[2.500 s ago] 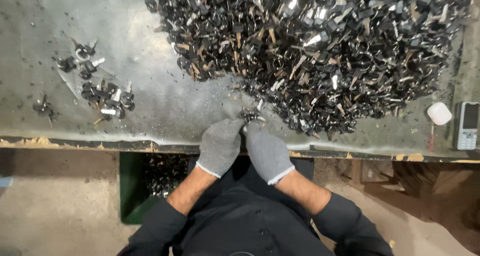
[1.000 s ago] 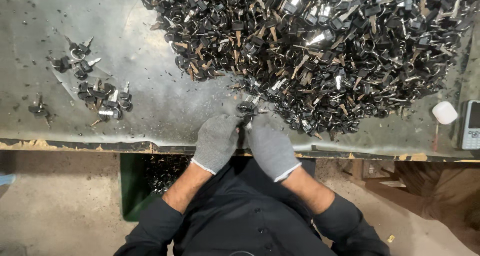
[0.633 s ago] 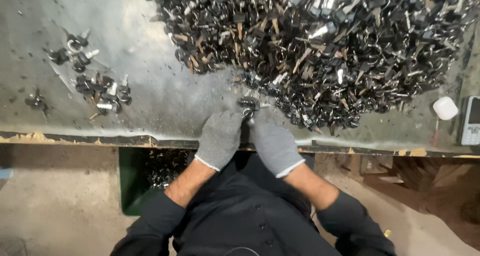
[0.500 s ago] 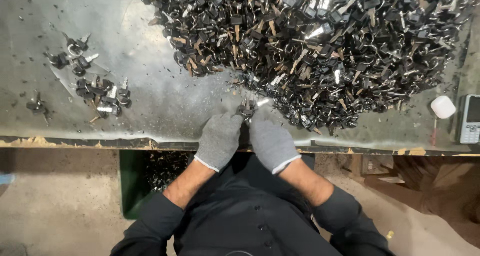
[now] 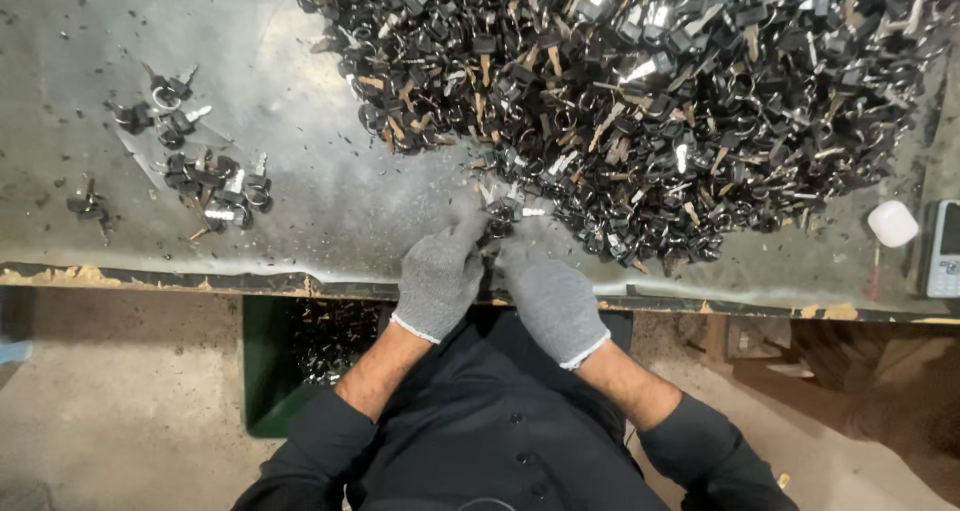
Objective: The person, wearing gloves, picks small metal lock parts one at a time from a large pile on the worktable, checks each piece by hand, and places selected pieces onto a growing pile on the left side of the table while dropping rejects into a green bin below the table edge.
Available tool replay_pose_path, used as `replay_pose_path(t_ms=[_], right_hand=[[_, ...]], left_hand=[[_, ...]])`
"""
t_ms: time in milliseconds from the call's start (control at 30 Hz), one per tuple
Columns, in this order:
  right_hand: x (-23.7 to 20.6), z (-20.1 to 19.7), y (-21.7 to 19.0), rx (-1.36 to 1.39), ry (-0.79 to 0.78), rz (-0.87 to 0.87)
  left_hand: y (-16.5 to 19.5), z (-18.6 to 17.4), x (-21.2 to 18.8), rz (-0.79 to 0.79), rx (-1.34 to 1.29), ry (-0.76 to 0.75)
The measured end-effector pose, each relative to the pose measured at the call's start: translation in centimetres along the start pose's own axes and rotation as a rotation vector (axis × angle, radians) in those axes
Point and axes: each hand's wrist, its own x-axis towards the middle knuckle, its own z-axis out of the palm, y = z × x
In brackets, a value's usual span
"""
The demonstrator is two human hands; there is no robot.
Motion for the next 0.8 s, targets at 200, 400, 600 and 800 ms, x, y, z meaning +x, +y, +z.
replay_pose_path(t_ms=[200,400,600,800], right_hand=[[1.0,0.7,0.7,0.04,-0.329,0.106],[2.9,0.1,3.0,0.001,-0.13,-0.208],[-0.7,-0.1,1.3,0.088,-0.177,0.113],[-0.2,-1.3,-0.7,-0.051,-0.236,0.119]], left_hand=[[0.4,0.9,-0.3,0.105,-0.011,0.044],[0.4,0.6,-0.7,-0.144,-0.065,0.001],[0.2,1.2,-1.4,0.022,0.159,0.056],[-0.3,2.1,-1.8,0.091,0.172,0.042]])
